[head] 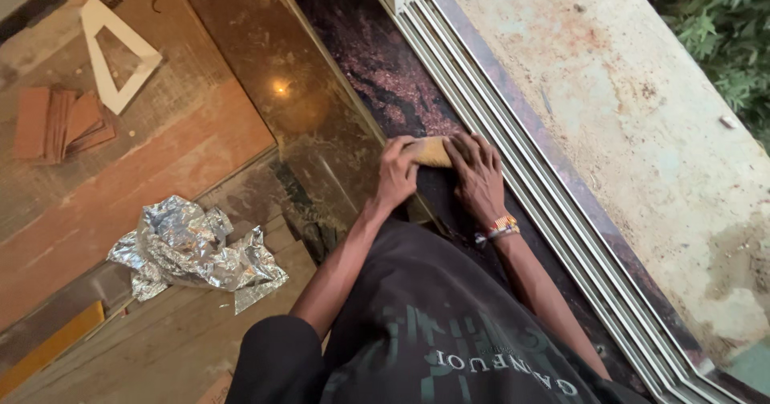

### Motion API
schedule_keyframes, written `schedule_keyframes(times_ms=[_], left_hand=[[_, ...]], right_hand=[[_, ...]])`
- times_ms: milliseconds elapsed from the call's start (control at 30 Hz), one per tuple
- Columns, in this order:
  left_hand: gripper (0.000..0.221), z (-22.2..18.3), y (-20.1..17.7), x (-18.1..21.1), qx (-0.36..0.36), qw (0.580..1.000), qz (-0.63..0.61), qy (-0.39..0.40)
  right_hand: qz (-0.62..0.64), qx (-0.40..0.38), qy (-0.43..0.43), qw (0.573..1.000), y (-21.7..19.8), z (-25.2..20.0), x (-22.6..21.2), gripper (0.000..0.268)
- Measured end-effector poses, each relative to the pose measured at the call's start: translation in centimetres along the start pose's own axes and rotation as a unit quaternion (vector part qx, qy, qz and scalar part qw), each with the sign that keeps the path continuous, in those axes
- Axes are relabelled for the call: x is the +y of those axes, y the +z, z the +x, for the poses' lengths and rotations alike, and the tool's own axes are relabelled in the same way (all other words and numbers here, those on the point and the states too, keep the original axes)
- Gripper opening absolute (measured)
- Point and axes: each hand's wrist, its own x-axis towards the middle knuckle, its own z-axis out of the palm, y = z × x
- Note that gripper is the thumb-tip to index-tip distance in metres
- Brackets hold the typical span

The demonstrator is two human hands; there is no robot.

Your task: The person sands the marble window sill using a small piece of sandpaper, moving it back and forth across the granite surface and along the metal tracks.

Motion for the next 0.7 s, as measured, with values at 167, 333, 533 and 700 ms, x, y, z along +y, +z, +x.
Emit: schedule_keyframes(times_ms=[167,333,533,700], left_hand=[[0.046,2.5,-0.2,-2.6,0.033,0.999,-0.001,-0.034],[0.046,7.3,-1.2,-6.4,0.11,0.989,0.099,-0.01],[0.043,11.1,-1.8,-9.9,0.141,0.983,0.116,-0.015],[0.044,8.8,-1.8,-9.4,0.092,0.991,0.092,-0.031]], right_hand=[[0.048,0.03,0.011,0.998,0.9,5.3,0.5,0.083],[0.059,0.062,0.009,0.996,3.4,12.5,-0.3,0.065],[0.03,0.036,-0.006,0.999,4.1,17.0,-0.3,0.052],[0.049,0.046,-0.036,0.997,3.6,14.6,0.5,0.05]])
